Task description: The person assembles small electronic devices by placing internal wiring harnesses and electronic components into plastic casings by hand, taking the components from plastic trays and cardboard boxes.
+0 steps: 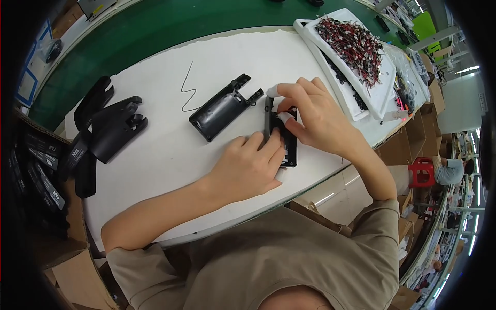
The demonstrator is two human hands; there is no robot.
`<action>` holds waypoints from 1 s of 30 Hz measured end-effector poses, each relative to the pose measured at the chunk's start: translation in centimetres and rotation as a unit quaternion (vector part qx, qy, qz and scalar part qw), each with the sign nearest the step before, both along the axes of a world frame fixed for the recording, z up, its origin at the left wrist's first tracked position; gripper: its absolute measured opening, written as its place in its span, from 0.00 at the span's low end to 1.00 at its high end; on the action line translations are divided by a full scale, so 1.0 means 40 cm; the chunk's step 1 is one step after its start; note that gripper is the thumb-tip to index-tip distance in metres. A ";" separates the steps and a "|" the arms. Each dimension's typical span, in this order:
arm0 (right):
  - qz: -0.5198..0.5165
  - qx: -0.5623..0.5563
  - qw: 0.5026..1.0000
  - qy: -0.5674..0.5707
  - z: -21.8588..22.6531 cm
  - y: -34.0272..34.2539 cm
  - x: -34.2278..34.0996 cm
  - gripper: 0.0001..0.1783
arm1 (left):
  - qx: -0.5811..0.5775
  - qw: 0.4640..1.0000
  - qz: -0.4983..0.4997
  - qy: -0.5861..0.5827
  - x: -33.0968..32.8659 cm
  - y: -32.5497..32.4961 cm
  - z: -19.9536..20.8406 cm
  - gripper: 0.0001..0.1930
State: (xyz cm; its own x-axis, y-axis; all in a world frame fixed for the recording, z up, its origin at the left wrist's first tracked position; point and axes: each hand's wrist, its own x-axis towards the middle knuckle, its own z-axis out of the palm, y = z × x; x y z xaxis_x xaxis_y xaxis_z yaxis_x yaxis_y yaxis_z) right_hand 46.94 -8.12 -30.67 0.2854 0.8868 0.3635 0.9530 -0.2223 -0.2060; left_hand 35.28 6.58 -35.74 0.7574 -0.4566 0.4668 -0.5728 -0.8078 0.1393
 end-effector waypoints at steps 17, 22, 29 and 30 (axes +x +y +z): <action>-0.074 -0.015 0.980 0.185 0.012 0.010 0.014 0.21 | 0.035 0.999 -0.025 0.010 0.004 0.006 0.000 0.23; -0.084 -0.053 0.980 0.172 0.029 0.025 0.012 0.21 | 0.047 0.998 -0.042 0.020 0.006 0.009 0.003 0.20; -0.076 -0.055 0.991 0.097 0.008 0.001 0.008 0.25 | 0.057 0.998 -0.019 0.013 0.000 0.005 -0.005 0.25; -0.075 -0.056 0.991 0.097 0.006 0.001 0.005 0.25 | 0.055 0.998 -0.018 0.012 0.001 0.004 -0.005 0.25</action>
